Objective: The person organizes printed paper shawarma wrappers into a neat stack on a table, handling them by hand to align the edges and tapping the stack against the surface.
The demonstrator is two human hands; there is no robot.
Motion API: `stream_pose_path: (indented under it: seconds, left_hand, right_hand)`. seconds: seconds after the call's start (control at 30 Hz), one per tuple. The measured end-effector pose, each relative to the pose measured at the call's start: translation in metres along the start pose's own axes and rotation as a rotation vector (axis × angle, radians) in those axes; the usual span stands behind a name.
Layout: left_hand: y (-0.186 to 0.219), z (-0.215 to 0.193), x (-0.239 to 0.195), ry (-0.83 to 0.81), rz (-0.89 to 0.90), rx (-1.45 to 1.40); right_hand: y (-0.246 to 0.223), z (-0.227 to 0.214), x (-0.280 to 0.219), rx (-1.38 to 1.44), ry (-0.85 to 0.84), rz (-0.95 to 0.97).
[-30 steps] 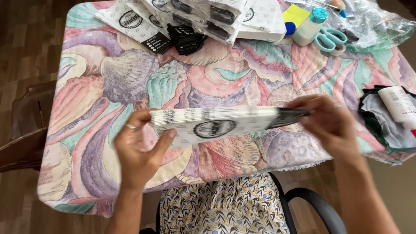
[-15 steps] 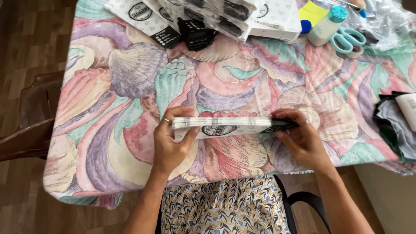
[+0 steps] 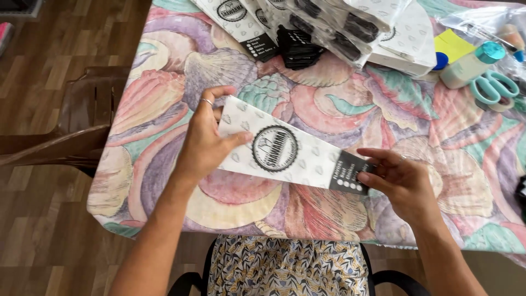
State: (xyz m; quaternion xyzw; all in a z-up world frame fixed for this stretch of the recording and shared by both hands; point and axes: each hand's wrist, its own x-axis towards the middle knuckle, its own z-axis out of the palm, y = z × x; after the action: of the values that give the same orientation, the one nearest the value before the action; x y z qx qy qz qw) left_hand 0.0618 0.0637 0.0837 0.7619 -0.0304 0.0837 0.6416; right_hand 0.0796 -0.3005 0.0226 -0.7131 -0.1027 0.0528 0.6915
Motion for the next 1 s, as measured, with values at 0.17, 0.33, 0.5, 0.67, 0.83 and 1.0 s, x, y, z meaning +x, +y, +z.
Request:
stream_pose_path:
  seconds: [0.17, 0.33, 0.5, 0.67, 0.83, 1.0]
  left_hand:
    - [-0.019, -0.005, 0.024, 0.026, -0.116, 0.638]
    - [-0.043, -0.018, 0.103, 0.146, 0.164, 0.638]
    - [-0.02, 0.007, 0.2, 0.206, -0.64, 0.003]
    - [-0.042, 0.022, 0.251, 0.41, -0.673, -0.159]
    - [-0.042, 0.027, 0.263, 0.439, -0.731, -0.147]
    - [-0.059, 0.031, 0.276, 0.473, -0.7, 0.118]
  right_hand:
    - [-0.034, 0.04, 0.038, -0.762, -0.114, -0.067]
    - [-0.001, 0.047, 0.13, -0.84, -0.051, -0.287]
    - [-0.034, 0.13, 0.193, -0.92, -0.017, 0.079]
    - [0.027, 0.136, 0.255, -1.441, 0.088, -0.348]
    - [0.029, 0.133, 0.28, -1.539, 0.0, -0.277]
    - [0.027, 0.132, 0.292, -1.911, -0.259, -0.349]
